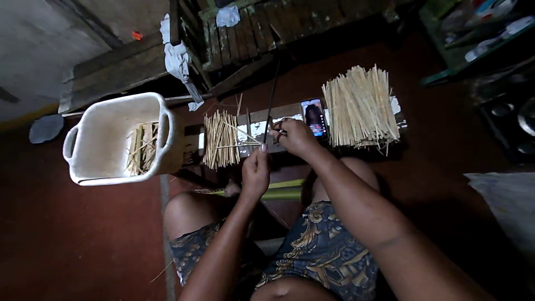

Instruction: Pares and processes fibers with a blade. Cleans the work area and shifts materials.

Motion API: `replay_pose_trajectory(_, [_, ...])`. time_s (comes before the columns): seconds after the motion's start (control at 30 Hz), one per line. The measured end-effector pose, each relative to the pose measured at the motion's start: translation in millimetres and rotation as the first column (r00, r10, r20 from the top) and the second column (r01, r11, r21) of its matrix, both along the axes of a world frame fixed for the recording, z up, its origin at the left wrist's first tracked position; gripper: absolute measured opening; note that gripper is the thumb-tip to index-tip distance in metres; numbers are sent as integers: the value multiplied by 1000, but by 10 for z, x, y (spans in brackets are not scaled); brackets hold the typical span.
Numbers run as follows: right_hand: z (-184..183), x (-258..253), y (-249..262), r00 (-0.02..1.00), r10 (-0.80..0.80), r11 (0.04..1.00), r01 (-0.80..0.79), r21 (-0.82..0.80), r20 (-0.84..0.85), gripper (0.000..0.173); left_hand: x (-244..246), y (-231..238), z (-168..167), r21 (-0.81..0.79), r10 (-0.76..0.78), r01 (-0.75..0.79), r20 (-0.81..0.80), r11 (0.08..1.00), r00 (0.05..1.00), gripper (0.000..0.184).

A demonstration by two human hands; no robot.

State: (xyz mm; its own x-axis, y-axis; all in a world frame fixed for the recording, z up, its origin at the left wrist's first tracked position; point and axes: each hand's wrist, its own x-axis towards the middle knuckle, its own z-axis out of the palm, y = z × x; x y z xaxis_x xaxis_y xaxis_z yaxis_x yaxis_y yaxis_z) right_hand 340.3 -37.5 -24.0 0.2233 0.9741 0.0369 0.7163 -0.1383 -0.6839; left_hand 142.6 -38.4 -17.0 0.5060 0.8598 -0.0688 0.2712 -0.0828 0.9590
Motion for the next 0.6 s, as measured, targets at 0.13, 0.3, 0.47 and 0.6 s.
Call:
replay_pose_trajectory(0.13, [41,-38,-11,1000,-12,999,11,42,21,27,-24,-9,106,-1,-11,11,14,1000,1000,56])
replay_pose_trajectory(0.3, [28,-29,-58,999,-32,998,32,54,-4,23,-53,23,-13,19,-18,18,-14,1000,1000,55])
replay_pose_trajectory(0.47, [28,92,-35,996,-91,966,87,-241,-3,47,-124,49,-46,113,-40,36,32,993,999,49])
replay_pose_trajectory(0.6, [64,113,-19,982,-180,979,174,-107,-51,32,-201,96,-311,-15,-30,28,-132,1000,991,52])
